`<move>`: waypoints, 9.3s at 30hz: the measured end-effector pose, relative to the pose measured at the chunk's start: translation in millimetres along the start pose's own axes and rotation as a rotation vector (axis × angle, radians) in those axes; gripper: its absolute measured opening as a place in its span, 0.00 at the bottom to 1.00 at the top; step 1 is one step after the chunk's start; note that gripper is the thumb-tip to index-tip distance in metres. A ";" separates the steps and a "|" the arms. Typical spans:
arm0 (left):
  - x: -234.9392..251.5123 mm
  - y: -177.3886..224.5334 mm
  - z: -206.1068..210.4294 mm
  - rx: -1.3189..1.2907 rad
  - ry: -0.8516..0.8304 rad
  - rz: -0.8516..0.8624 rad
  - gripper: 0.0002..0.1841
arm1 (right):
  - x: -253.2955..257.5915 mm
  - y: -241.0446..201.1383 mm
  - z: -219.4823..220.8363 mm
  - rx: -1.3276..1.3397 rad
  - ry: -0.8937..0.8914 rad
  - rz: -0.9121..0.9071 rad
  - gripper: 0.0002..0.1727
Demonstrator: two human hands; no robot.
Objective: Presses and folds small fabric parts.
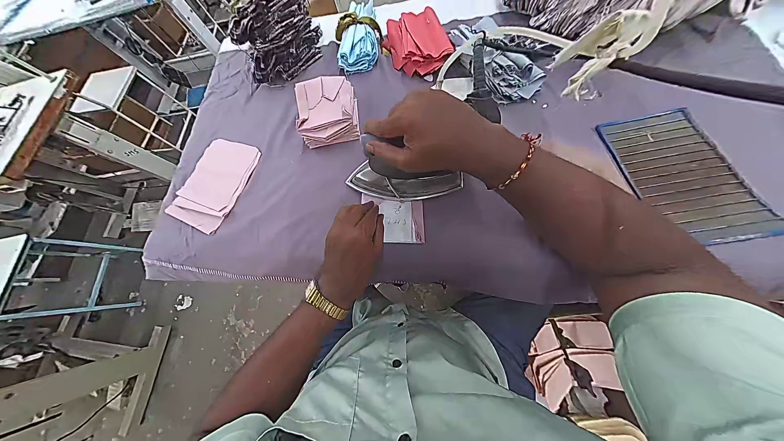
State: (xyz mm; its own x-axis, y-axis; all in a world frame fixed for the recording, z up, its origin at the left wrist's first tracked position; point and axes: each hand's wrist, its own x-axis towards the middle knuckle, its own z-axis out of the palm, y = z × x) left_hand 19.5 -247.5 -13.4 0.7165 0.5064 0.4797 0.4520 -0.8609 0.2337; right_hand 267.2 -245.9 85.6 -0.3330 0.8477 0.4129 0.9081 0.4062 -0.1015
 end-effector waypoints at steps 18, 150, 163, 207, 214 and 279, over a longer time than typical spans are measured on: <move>-36.0 -16.4 -31.8 -0.119 -0.108 -0.094 0.16 | 5.5 -4.0 8.8 0.191 0.003 -0.121 0.24; -38.3 -76.0 -23.6 -0.149 0.022 0.043 0.19 | 7.8 -19.2 6.1 0.094 0.067 0.078 0.18; -32.7 -101.3 -43.3 -0.428 0.297 -0.091 0.07 | 30.2 -35.8 11.3 0.133 -0.115 -0.118 0.32; -19.0 -105.7 -33.2 -0.072 -0.063 -0.141 0.32 | -60.8 -135.9 -18.2 -0.204 -0.074 0.451 0.28; 4.6 -91.6 -36.6 -0.283 -0.193 -0.079 0.25 | -77.9 -138.2 -30.4 -0.182 -0.097 0.416 0.26; 141.6 -189.5 -19.4 -0.043 -0.020 0.004 0.13 | -162.8 -15.6 -65.3 -0.542 0.208 1.207 0.38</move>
State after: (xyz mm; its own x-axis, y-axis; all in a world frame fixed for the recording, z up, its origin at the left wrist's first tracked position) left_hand 25.0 -13.7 26.6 0.7294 0.5031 0.4636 0.4260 -0.8643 0.2675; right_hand 323.8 -412.4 79.1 0.7440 0.4906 0.4536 0.6058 -0.7816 -0.1483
